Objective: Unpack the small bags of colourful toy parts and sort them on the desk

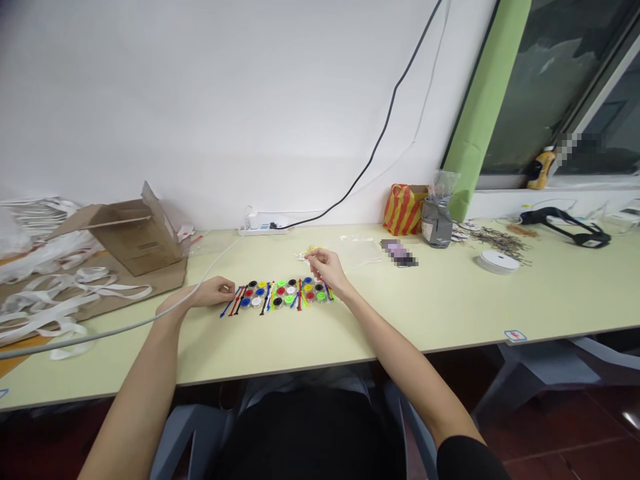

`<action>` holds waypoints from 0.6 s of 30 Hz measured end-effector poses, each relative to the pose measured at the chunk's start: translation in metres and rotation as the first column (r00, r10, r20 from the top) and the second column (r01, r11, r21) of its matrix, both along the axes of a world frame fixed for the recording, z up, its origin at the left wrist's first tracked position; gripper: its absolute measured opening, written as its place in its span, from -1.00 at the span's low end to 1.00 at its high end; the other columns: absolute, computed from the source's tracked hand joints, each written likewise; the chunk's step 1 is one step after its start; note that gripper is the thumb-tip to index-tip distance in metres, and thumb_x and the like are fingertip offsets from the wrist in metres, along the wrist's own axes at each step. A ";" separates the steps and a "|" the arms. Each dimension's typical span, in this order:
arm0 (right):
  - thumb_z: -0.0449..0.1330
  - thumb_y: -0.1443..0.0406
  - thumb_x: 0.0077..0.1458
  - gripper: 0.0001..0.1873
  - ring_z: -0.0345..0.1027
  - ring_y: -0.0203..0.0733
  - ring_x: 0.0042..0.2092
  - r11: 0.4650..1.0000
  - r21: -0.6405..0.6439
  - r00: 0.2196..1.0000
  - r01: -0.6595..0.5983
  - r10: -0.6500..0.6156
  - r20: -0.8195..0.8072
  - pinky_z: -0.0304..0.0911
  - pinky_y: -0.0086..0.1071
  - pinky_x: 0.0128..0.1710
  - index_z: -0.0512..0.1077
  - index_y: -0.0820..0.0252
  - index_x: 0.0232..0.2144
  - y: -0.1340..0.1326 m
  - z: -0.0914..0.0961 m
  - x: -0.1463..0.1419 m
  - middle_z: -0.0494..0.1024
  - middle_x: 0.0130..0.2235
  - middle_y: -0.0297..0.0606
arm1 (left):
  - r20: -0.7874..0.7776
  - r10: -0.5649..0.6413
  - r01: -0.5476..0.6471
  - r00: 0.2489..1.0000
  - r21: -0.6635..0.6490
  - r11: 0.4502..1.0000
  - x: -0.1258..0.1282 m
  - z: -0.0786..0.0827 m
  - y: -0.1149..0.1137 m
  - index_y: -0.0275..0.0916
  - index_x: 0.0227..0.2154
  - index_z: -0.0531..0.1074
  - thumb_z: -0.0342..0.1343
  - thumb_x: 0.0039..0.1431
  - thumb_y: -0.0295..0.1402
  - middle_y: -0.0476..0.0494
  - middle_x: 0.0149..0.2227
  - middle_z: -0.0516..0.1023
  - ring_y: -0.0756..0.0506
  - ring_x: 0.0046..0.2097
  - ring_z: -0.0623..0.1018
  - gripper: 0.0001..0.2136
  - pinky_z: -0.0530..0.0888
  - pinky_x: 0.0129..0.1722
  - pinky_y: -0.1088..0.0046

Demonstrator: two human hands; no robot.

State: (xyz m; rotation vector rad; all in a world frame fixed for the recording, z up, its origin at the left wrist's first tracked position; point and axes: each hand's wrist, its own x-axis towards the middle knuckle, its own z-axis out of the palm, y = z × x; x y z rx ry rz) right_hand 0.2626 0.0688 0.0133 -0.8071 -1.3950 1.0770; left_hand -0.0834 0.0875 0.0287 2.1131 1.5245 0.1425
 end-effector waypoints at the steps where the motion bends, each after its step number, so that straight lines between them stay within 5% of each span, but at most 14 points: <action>1: 0.25 0.09 0.02 -0.69 0.16 -0.39 -0.62 1.000 -0.004 1.000 0.001 -0.001 0.003 0.11 -0.48 -0.62 0.47 0.22 -0.31 0.000 0.000 0.000 0.38 -0.60 -0.43 | 0.000 0.006 -0.006 1.000 -0.004 1.000 0.001 0.001 -0.001 -0.20 -0.64 0.34 0.09 -0.21 -0.07 0.03 -0.67 0.24 0.00 -0.56 0.22 -0.73 0.14 -0.56 0.49; 18: 0.21 0.09 0.06 -0.69 0.20 -0.35 -0.58 0.997 0.039 0.997 0.059 -0.061 0.050 0.16 -0.48 -0.60 0.47 0.22 -0.29 0.013 -0.006 0.008 0.37 -0.58 -0.41 | 0.027 0.050 -0.049 0.998 -0.052 0.997 0.009 0.006 -0.006 -0.20 -0.72 0.27 0.03 -0.19 -0.11 0.00 -0.74 0.24 0.01 -0.62 0.22 -0.73 0.17 -0.58 0.48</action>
